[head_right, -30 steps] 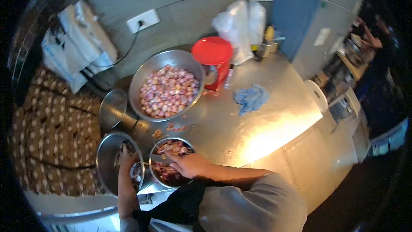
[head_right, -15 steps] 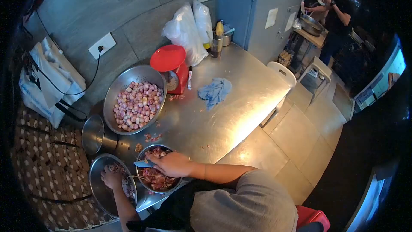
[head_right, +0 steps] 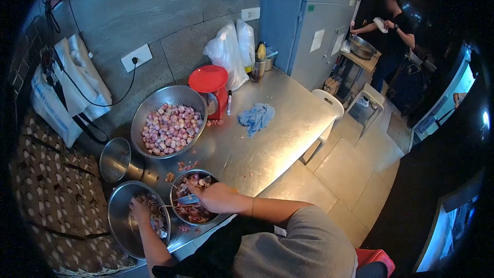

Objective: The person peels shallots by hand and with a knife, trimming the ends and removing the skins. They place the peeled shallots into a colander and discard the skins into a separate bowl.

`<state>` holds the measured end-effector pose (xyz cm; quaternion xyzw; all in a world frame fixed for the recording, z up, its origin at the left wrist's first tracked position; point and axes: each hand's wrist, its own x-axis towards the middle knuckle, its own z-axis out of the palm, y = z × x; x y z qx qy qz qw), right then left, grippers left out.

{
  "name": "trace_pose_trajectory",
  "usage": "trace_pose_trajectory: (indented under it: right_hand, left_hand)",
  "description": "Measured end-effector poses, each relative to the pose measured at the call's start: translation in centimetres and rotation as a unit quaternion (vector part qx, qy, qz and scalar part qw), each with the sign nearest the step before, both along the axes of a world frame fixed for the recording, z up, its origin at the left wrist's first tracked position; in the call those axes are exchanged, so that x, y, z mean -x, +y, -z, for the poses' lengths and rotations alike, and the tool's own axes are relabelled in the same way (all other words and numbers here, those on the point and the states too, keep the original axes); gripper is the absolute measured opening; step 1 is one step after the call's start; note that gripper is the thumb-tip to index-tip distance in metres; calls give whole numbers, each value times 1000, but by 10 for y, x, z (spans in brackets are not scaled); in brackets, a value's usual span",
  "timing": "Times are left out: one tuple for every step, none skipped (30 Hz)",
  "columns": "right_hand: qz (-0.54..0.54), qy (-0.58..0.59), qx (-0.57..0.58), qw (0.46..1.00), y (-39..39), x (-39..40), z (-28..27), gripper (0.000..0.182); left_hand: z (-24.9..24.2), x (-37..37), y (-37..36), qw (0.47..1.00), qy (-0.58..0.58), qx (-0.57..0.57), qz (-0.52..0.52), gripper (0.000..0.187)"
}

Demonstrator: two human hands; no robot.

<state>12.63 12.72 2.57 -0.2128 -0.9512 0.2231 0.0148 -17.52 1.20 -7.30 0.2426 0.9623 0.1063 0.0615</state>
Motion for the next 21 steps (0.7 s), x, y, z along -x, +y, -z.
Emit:
trace_pose_trajectory:
  right_hand:
    - [1,-15,-22,1000,-3,1,10,61]
    - [2,-31,-43,999,-4,3,24,62]
    - [3,-46,-66,997,-4,5,25,62]
    - [-3,-57,-86,995,-5,8,25,62]
    - [-11,-67,-105,992,-6,10,24,62]
    - [-18,-77,-122,989,-9,13,20,61]
    - [-21,-62,-149,987,-10,14,16,56]
    - [-22,-46,-175,983,-12,14,11,51]
    - [-22,-31,-202,979,-12,14,9,47]
    - [-24,0,-201,979,-11,13,9,42]
    - [-26,31,-200,979,-10,13,10,37]
    - [-27,63,-200,978,-8,12,10,33]
    - [-34,79,-183,979,-6,9,7,26]
    - [-26,100,-181,978,-4,5,2,24]
    - [-17,123,-179,976,-3,0,-4,22]
    - [-9,146,-177,973,-1,-6,-10,21]
    - [0,171,-173,970,2,-12,-14,20]
    - [6,164,-148,975,6,-21,-18,20]
    - [11,158,-122,980,12,-32,-21,20]
    - [15,152,-97,984,20,-44,-23,21]
    - [23,193,-88,977,31,-59,-9,20]
  left_hand:
    - [-18,-11,4,1000,2,-6,2,55]
    - [-30,-18,6,1000,4,-13,5,55]
    - [-36,-20,6,999,21,-24,18,55]
    - [-40,-22,5,998,40,-36,30,54]
    - [-42,-23,5,996,60,-47,41,54]
    - [-43,-22,5,995,64,-63,47,54]
    - [-42,-20,5,993,67,-79,53,55]
    - [-43,-18,5,991,72,-93,60,55]
    - [-45,-18,3,991,67,-100,55,55]
    - [-47,-18,3,991,63,-107,50,56]
    - [-49,-17,3,991,59,-115,46,56]
    - [-48,-15,3,988,69,-129,52,56]
    - [-45,-11,2,985,79,-143,57,57]
    - [-40,-7,1,982,89,-157,62,57]
    - [-39,-7,1,974,113,-181,72,57]
    - [-39,-10,3,972,110,-195,75,57]
    - [-43,-11,2,969,108,-207,79,56]
    - [-48,-15,4,966,107,-219,82,56]
    - [-46,-18,6,954,143,-250,88,51]
    - [-46,-20,7,945,157,-268,99,51]
    - [-48,-21,6,936,172,-286,109,50]
